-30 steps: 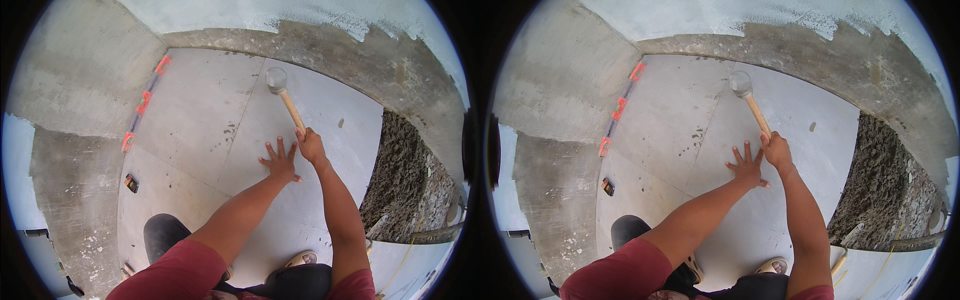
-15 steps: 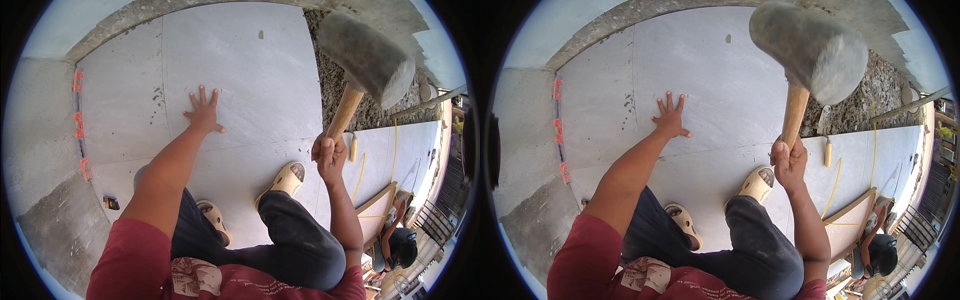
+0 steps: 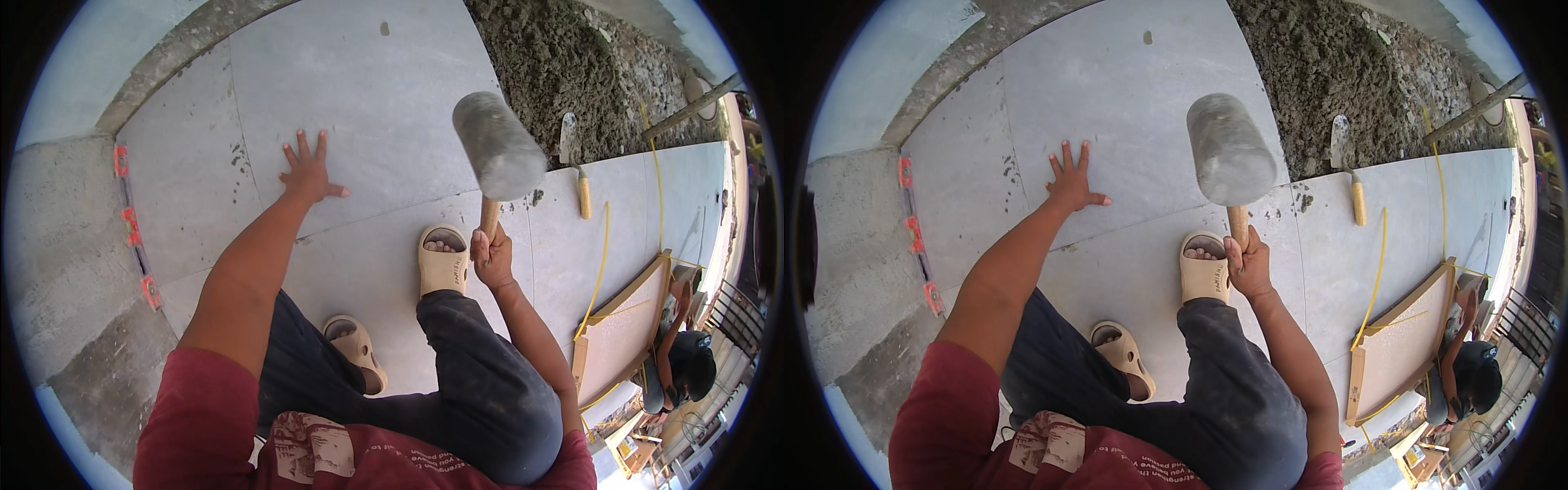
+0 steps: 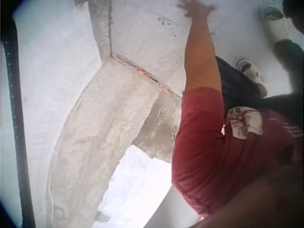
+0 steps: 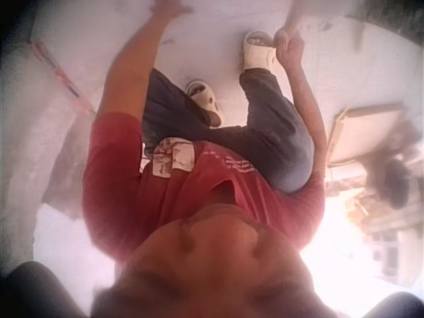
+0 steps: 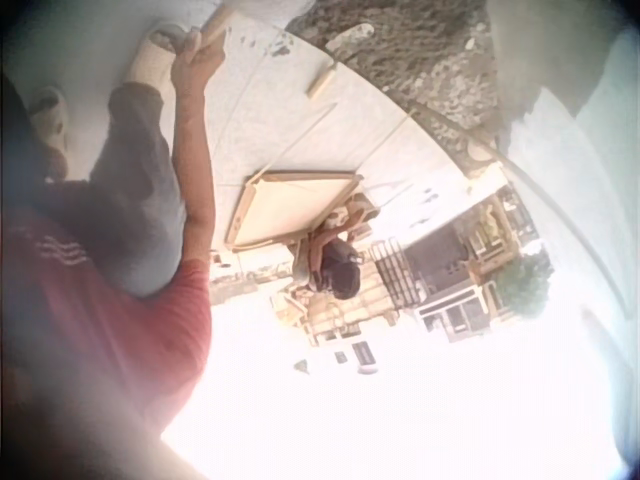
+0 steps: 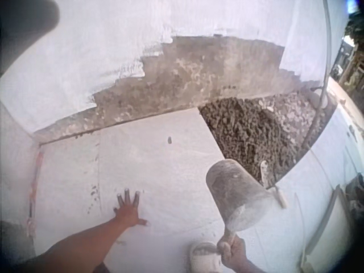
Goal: The person places a large tile onto a bed of mortar, uses a rubber mallet to tap it into place, and inserts yellow tile spacers between tiles to maintain even gaps.
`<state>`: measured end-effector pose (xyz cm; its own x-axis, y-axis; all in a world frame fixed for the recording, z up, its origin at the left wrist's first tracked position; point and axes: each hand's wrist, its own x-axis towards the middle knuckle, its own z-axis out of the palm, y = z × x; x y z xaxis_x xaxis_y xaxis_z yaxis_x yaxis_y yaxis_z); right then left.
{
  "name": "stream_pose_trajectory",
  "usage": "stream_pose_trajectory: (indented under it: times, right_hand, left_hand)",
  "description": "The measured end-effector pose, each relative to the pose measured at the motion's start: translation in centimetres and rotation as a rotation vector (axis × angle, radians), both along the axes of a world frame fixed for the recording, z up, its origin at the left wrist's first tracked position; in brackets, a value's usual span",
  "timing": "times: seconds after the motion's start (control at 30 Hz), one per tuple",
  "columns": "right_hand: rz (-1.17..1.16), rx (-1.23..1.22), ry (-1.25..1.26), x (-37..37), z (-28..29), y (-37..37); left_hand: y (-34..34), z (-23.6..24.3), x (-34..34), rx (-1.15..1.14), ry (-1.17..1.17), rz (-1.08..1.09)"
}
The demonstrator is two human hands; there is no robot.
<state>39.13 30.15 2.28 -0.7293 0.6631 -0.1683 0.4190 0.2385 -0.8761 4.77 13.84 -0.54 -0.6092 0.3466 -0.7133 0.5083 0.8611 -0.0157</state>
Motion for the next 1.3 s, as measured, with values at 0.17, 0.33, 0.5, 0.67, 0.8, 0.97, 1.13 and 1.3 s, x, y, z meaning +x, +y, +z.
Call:
stream_pose_trajectory:
  times: [0.17,0.33,0.5,0.67,0.8,0.97,1.13,1.3]
  right_hand:
    - [0.030,-0.256,-0.316,-3.5,3.0,3.2]
    - [0.022,-0.284,0.203,-4.4,4.8,-0.5]
    - [0.422,0.152,-0.538,-3.4,-2.0,1.7]
    - [0.413,-0.032,-0.188,-11.0,6.0,-1.8]
    - [0.444,-0.005,0.059,-8.4,-1.0,-3.4]
    - [0.473,-0.064,-0.362,-12.8,1.7,-1.0]
    - [0.078,-0.147,0.004,-11.6,8.8,1.4]
    - [-0.239,-0.028,0.294,-6.0,0.6,2.3]
  left_hand:
    - [-2.3,0.6,-0.7,-0.016,0.008,-0.008]
    - [-7.6,1.3,-4.8,-0.176,0.146,-0.340]
    - [-10.1,-0.1,-7.0,-0.154,0.137,-0.419]
    - [-12.9,0.4,-6.9,-0.194,0.146,-0.338]
    - [-10.5,-0.5,-6.9,-0.133,0.146,-0.371]
    - [-9.7,0.4,-7.0,-0.176,0.139,-0.392]
    - [-4.7,0.9,-5.8,-0.358,0.074,-0.227]
    - [6.0,1.4,-4.1,-0.014,0.155,-0.231]
